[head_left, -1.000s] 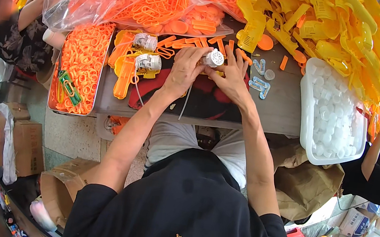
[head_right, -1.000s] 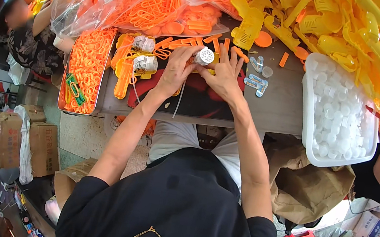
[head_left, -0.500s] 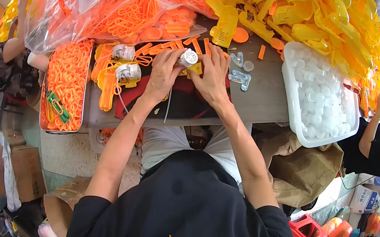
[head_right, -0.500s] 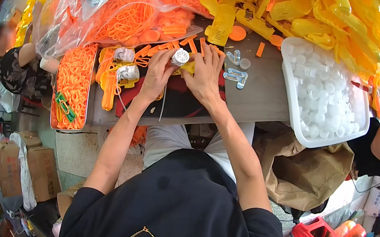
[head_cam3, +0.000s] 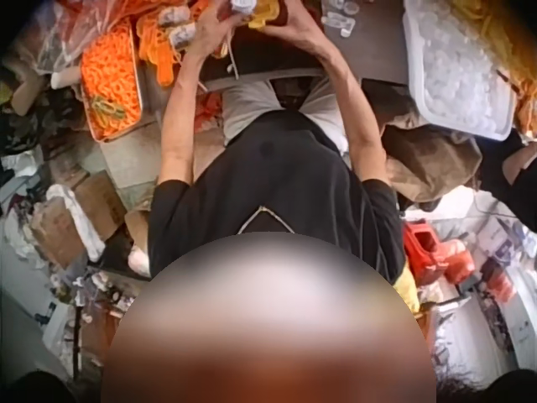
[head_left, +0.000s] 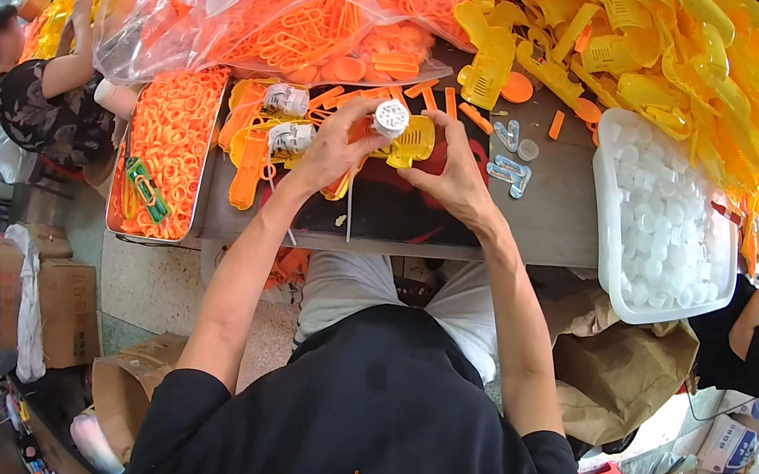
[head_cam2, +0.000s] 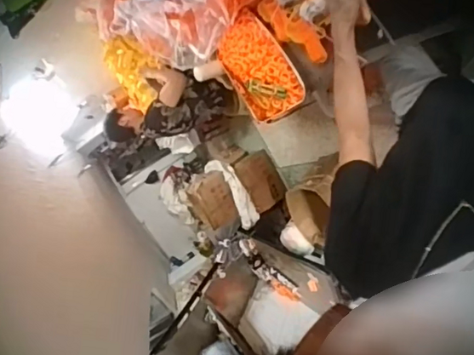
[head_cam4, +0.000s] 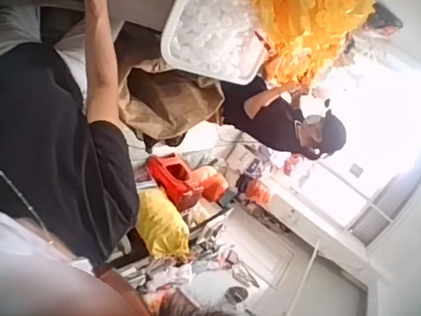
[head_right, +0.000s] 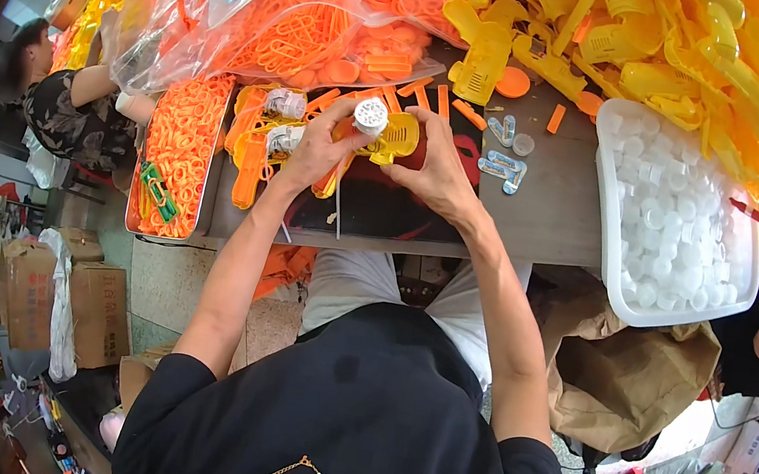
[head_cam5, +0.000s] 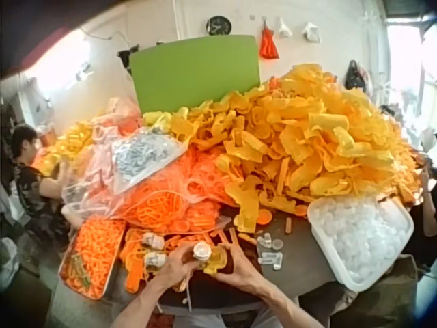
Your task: Assembling plastic toy guns by attaching components and applying labels at a factory workbench.
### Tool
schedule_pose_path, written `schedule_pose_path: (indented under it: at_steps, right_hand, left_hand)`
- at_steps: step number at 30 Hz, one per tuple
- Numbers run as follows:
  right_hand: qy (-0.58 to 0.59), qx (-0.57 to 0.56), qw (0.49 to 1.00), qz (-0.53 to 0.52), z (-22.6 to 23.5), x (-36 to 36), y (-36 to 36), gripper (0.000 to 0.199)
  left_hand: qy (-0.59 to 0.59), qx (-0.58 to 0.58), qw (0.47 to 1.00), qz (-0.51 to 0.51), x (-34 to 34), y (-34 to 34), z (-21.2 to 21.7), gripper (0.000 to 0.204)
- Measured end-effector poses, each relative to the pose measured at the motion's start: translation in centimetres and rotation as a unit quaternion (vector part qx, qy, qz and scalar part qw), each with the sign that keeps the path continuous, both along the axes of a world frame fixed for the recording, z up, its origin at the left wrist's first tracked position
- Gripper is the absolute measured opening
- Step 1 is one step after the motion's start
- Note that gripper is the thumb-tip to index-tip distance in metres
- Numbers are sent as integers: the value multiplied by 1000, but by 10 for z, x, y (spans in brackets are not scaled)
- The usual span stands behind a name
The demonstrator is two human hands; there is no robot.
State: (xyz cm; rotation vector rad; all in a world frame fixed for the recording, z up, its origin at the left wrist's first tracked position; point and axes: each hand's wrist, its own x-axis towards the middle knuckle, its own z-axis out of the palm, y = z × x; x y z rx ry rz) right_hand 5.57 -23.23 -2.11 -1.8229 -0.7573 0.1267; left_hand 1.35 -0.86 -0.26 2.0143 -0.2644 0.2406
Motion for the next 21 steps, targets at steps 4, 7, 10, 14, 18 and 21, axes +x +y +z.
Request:
schedule_pose_path:
  at_steps: [4, 7, 10, 14, 18, 21]
  right_hand:
    - [48, 37, 998, 7, 6, 0, -5, 82]
    - [69, 38, 997, 5, 10, 5, -8, 82]
    - [71, 32, 997, 5, 18, 3, -9, 81]
    - [70, 36, 997, 22, 21, 4, -11, 82]
    - [86, 39, 995, 18, 20, 5, -13, 84]
    - [102, 41, 994, 18, 21, 5, -10, 86]
  left_hand:
    - [-9, 62, 995, -72, 14, 4, 20, 46]
    - [130, -166, 974, -86, 21, 4, 12, 49]
    - [88, -97, 989, -65, 20, 3, 10, 48]
    - [-33, 66, 993, -88, 21, -1, 20, 47]
    - [-38, 58, 991, -116, 31, 6, 11, 45]
    - [0, 46, 989, -139, 28, 9, 13, 48]
